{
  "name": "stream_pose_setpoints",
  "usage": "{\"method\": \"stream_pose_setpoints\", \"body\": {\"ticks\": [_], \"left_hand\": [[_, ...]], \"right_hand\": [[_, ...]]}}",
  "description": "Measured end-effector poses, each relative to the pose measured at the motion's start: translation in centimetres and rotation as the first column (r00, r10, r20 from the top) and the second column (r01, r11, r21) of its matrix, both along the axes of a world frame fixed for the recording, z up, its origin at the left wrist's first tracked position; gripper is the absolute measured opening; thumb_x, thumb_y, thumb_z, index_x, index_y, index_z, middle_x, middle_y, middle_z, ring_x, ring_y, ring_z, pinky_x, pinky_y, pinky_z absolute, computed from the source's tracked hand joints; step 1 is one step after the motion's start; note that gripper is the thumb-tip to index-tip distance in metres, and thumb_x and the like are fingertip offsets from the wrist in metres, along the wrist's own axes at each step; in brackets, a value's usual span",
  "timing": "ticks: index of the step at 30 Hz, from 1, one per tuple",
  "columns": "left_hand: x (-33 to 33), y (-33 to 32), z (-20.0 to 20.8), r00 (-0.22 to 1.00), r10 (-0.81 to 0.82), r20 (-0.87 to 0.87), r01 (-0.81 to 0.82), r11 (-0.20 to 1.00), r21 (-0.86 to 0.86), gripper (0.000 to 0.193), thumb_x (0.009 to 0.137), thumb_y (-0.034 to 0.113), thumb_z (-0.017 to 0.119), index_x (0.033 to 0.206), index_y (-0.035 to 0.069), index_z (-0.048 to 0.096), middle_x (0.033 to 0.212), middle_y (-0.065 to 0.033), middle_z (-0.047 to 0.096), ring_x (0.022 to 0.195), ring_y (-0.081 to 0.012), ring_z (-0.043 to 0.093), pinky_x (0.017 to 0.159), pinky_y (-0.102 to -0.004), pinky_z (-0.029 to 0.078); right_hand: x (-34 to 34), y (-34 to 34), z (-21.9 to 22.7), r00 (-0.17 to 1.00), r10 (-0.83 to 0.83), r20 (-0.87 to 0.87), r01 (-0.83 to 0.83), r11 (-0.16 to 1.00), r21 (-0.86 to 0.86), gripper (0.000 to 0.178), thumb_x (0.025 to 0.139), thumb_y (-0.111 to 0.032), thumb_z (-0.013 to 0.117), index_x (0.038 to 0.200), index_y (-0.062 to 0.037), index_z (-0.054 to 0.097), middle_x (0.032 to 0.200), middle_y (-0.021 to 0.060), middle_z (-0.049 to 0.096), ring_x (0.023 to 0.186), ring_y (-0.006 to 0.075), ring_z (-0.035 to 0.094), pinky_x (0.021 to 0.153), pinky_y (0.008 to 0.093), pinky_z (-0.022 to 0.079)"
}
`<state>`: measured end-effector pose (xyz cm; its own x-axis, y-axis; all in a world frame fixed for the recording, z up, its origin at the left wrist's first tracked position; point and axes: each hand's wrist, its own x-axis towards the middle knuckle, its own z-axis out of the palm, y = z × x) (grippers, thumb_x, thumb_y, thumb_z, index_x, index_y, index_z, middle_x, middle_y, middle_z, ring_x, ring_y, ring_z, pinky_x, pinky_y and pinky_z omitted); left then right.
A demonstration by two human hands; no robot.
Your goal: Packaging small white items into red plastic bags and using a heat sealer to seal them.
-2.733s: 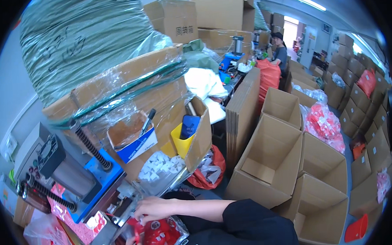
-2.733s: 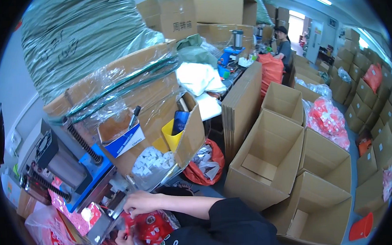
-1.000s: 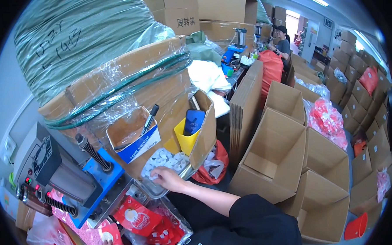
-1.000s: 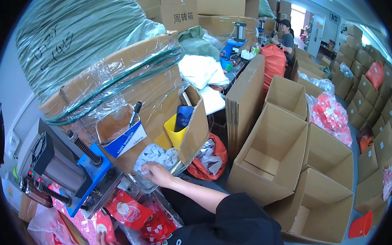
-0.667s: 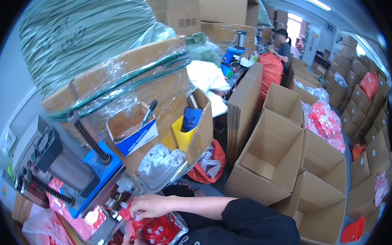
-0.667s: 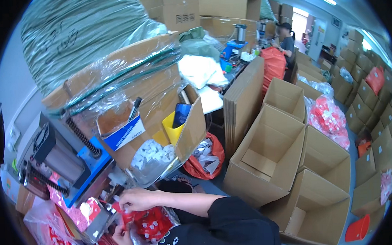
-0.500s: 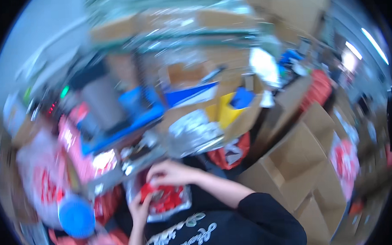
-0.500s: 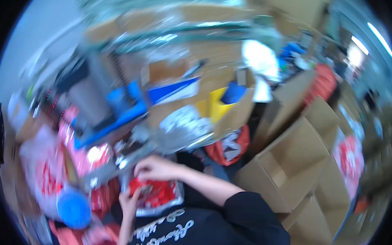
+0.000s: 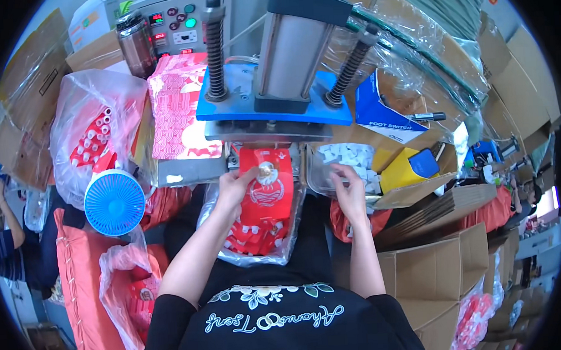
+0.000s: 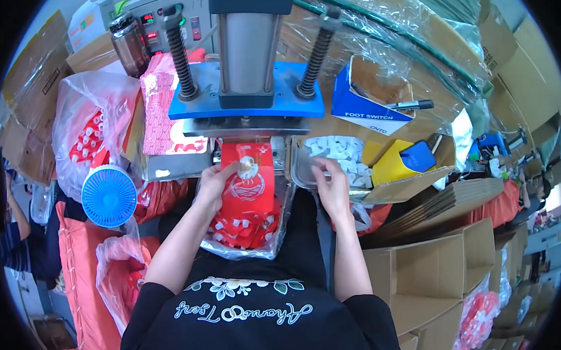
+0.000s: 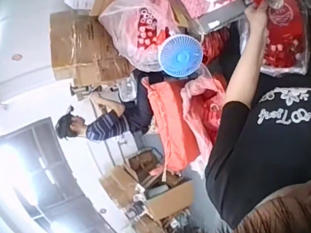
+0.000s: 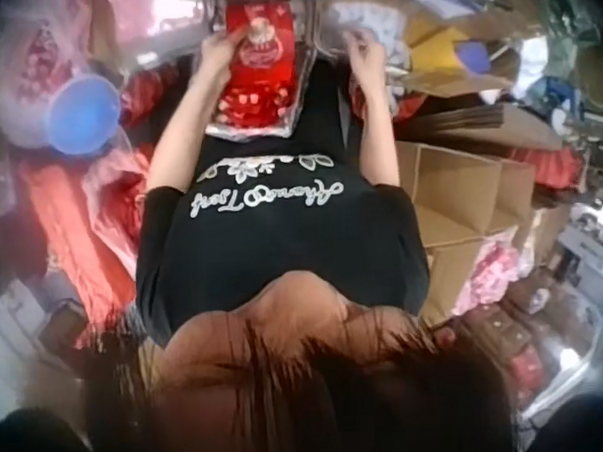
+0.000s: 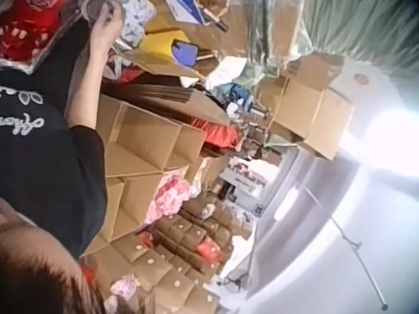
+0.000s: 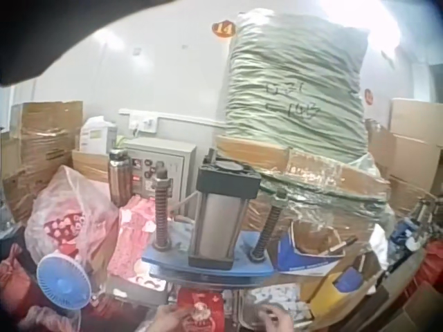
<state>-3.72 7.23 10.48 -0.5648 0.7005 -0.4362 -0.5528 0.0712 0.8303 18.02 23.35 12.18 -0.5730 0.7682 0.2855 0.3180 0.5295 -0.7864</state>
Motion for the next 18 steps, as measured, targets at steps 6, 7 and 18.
{"method": "stream_pose_setpoints", "body": {"ticks": [6, 7, 18], "left_hand": [[-5.1, -1.3, -0.5, 0.754, -0.118, -0.647, 0.057, 0.992, -0.115, 0.033, 0.092, 0.022, 0.067, 0.114, -0.002, 0.065, 0.091, -0.012, 0.073, 0.075, -0.0229, 0.071, 0.068, -0.0339, 0.052], [-6.0, -1.6, 0.7, 0.551, -0.09, -0.83, -0.091, 0.982, -0.167, 0.038, 0.09, 0.025, 0.068, 0.118, 0.0, 0.063, 0.1, -0.0143, 0.071, 0.086, -0.0275, 0.069, 0.074, -0.0366, 0.052], [-6.1, -10.4, 0.8, 0.031, -0.026, -0.999, -0.308, 0.951, -0.034, 0.013, 0.081, 0.012, 0.071, 0.093, 0.008, 0.073, 0.09, -0.0037, 0.069, 0.098, -0.0262, 0.063, 0.107, -0.0471, 0.032]], "right_hand": [[-2.0, 3.8, -1.1, 0.99, -0.134, 0.049, 0.119, 0.966, 0.23, 0.023, 0.09, -0.013, 0.064, 0.11, -0.0018, 0.066, 0.104, 0.0124, 0.07, 0.092, 0.026, 0.066, 0.077, 0.0327, 0.05], [-2.0, 4.7, -2.3, 0.983, -0.179, 0.053, 0.154, 0.939, 0.306, 0.023, 0.086, -0.011, 0.067, 0.108, -0.0027, 0.067, 0.103, 0.0123, 0.07, 0.094, 0.0295, 0.065, 0.08, 0.0356, 0.05], [-1.8, 1.2, 0.2, 0.996, -0.035, 0.087, 0.016, 0.977, 0.21, 0.029, 0.082, 0.001, 0.065, 0.111, -0.0023, 0.065, 0.105, 0.0131, 0.059, 0.097, 0.0271, 0.058, 0.086, 0.0348, 0.048]]}}
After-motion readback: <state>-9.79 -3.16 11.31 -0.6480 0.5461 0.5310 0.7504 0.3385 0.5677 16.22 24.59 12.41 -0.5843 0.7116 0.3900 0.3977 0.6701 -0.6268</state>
